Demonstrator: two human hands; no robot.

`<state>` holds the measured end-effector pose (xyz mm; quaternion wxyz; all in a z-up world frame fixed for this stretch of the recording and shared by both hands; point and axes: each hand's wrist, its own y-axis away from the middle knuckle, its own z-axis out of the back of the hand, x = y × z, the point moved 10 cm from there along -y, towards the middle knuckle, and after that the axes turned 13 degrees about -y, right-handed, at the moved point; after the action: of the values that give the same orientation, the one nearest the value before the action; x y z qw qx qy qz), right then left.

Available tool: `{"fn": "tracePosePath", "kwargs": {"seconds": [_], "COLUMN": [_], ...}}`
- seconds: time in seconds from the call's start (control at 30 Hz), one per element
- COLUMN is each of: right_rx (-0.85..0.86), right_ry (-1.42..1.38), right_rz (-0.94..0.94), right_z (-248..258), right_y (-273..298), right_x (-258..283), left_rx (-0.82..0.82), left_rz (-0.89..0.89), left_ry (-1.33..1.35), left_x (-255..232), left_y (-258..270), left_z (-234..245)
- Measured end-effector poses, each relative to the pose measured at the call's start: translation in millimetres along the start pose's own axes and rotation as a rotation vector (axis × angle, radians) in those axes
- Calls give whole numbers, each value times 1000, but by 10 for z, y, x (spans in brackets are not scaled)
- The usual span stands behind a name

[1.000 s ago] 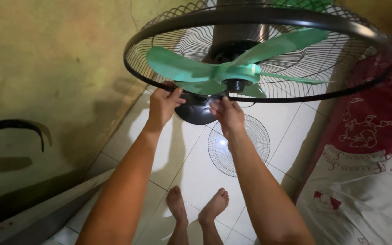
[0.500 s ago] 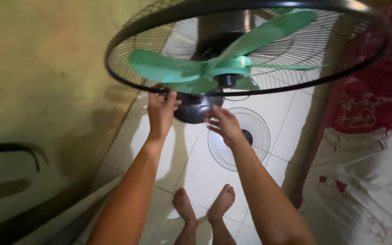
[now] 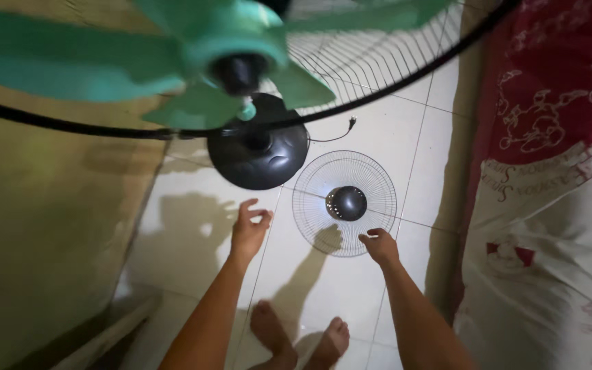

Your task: The person assembles a standing electric fan by hand. They attach the light green fan blades to the motor hub, then fit the front and rear wire cages over the blades, aligning and securing them in place.

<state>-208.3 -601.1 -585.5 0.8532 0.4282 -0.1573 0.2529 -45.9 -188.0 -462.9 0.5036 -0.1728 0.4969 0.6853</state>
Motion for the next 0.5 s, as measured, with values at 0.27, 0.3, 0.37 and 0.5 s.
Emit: {"fn": "tracePosePath", "kwargs": {"seconds": [0.27, 0.3, 0.37, 0.5], "right_rx": [-213, -232, -287, -405], "right_ry": [69, 52, 5, -104], "right_rz": [-45, -90, -47, 72], "right_z": [79, 99, 179, 193], "right_y": [-743, -854, -1021, -1299], "right_x": [-508, -569, -631, -631], "left_rx": [204, 175, 117, 23], "left_rz": [1, -26, -81, -100], "left_ry": [-448, -462, -488, -492], "left_x": [1146, 1231, 1353, 1545], "left_y": [-973, -1103, -1330, -1640], "left_z": [-1595, -1725, -1979, -2386]}}
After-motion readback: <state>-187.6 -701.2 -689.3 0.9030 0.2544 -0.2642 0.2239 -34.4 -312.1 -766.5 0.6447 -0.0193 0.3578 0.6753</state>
